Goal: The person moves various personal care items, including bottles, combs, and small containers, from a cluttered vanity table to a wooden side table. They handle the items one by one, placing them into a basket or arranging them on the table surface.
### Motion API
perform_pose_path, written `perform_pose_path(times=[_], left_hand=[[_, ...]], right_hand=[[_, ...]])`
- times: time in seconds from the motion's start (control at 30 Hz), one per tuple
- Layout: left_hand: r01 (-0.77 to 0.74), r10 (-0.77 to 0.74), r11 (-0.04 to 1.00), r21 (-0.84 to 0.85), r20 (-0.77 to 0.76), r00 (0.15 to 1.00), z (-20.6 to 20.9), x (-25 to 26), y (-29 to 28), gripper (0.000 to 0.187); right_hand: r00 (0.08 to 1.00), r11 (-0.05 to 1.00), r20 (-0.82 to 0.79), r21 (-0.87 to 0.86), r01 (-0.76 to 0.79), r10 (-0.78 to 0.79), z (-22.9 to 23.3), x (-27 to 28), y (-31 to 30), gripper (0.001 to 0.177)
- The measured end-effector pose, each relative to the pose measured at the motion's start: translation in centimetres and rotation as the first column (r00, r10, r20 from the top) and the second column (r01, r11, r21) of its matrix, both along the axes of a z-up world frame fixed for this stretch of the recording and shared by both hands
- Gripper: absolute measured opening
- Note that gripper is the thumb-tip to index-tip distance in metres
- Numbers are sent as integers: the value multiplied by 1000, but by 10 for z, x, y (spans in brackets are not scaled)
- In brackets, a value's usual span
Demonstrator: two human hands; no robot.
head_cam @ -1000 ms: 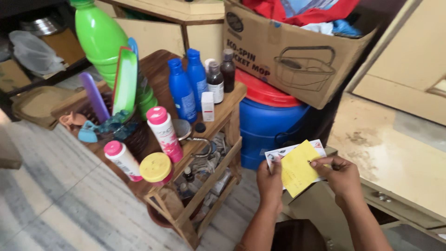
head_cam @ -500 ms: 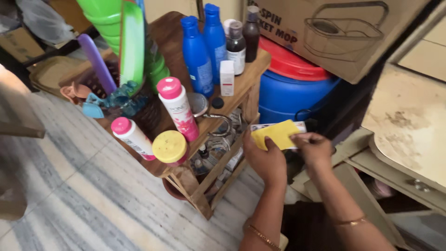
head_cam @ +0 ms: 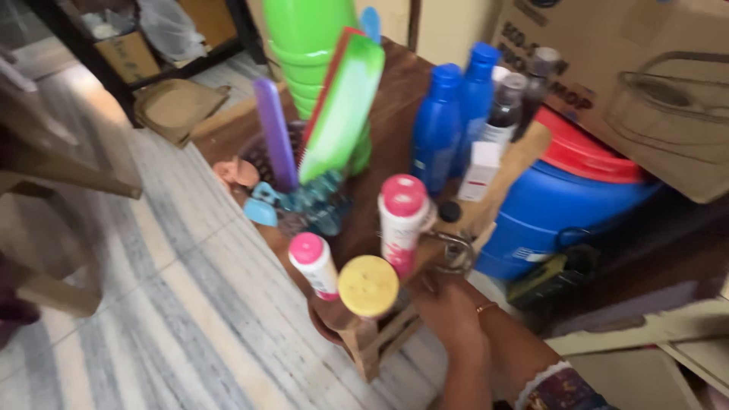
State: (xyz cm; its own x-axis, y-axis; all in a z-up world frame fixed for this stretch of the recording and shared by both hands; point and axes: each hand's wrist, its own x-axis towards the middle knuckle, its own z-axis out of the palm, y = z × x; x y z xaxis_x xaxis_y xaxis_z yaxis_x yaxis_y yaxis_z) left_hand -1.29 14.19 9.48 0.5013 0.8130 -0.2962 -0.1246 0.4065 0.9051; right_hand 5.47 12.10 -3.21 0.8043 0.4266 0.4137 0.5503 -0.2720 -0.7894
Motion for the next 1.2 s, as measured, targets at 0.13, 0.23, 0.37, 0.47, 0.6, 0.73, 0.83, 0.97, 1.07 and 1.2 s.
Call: perform_pose_path(times=[0.13,0.23,0.37,0.47,0.6,0.73,0.83,0.97,1.07,1.2], left_hand=[[6,16,950,-312,67,998,-2,4,6,17],[-36,96,951,-307,182,979,2,4,11,24],[-62,121,961,-268,212,970,3,6,14,32],[-29,82,964,-263,194,978,6,4,8,38],[35,1,940,-339,106,994,16,-1,5,37],[74,-41,966,-248,134,990,16,-1,-1,39],[123,-118,992,-23,143,983,2,2,-8,30],[302,-302,953,22,126,945,-12,14,-20,24],[364,-363,931,31,185,913,-13,12,-34,36],[208,-381,704,679,114,918,-8,10,-57,73]], right_hand=[[874,498,463,-798,340,146,-1,-36,10,6],[965,831,156,-491,261,-210,11,-45,18,17],[867,898,-328,-358,254,-376,21,-52,17,43],[920,929,-233,-275,248,-314,28,-53,11,31],[858,822,-133,-392,414,-496,38,-51,19,25],[873,882,-158,-183,434,-462,37,-47,17,22],[900,906,-106,-18,423,-423,21,-35,8,19],[906,917,-420,379,123,53,16,27,-53,18],[904,939,-396,221,264,-161,26,0,-132,18],[832,848,-259,77,525,-492,68,-73,-231,8]])
